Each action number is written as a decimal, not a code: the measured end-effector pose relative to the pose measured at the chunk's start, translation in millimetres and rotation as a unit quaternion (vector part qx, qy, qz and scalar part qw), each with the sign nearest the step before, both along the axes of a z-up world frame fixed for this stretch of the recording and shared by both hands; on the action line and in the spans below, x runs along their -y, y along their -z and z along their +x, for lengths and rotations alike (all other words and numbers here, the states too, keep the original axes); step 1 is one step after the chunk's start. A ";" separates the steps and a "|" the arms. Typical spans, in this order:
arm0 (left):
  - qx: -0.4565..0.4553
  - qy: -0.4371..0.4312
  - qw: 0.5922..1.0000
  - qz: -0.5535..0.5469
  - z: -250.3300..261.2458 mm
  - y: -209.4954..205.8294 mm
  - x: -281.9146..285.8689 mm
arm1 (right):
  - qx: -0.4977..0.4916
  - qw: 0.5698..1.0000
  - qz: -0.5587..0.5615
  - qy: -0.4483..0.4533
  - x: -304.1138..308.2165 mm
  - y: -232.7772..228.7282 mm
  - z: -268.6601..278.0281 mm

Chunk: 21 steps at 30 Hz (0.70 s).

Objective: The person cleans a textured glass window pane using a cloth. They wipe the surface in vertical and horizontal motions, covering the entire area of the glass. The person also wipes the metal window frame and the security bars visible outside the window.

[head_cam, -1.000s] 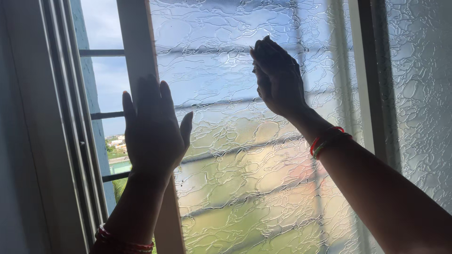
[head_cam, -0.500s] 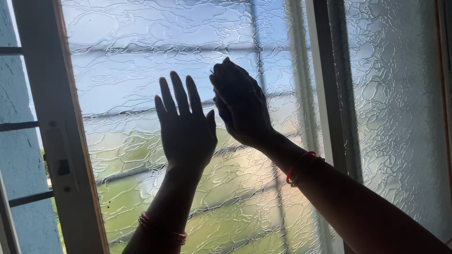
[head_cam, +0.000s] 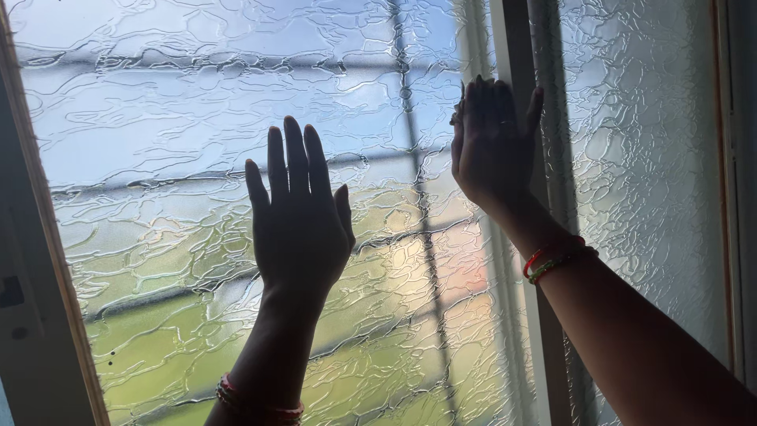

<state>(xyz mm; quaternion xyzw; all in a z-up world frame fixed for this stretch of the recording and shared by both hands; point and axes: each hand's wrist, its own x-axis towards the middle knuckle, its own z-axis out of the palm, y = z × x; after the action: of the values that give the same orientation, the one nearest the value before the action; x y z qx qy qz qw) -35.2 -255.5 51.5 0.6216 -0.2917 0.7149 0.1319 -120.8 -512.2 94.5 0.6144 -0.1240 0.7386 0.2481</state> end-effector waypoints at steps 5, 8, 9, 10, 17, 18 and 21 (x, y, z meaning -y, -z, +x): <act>-0.018 -0.018 0.999 -0.021 0.1 8.9 6.3 | 0.003 0.999 -0.035 -0.006 2.7 64.5 -1.0; -0.036 -0.001 0.999 -0.021 -2.2 26.4 12.0 | -0.007 1.000 -0.017 -0.002 0.5 108.6 0.6; -0.043 0.008 0.999 -0.018 -3.9 34.0 14.7 | -0.016 1.000 -0.008 -0.019 -1.7 126.1 -1.4; -0.050 0.016 0.998 -0.016 -5.3 41.4 16.5 | -0.025 0.999 0.001 -0.037 -5.5 144.2 -3.5; -0.071 0.006 0.997 -0.008 -13.1 69.0 24.5 | -0.096 0.959 -0.060 -0.261 -35.7 226.1 -10.1; -0.072 0.007 0.997 -0.007 -12.9 68.9 24.2 | -0.101 0.956 -0.079 -0.262 -34.7 222.4 -9.1; -0.069 0.015 0.997 -0.010 -12.0 69.4 24.3 | -0.105 0.955 -0.118 -0.250 -27.4 192.6 -3.6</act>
<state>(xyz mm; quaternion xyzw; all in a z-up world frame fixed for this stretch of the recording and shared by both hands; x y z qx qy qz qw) -47.2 -279.7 -18.0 0.6636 -0.2842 0.6713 0.1681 -124.4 -484.8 -98.1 0.6663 0.1487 0.7177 0.1376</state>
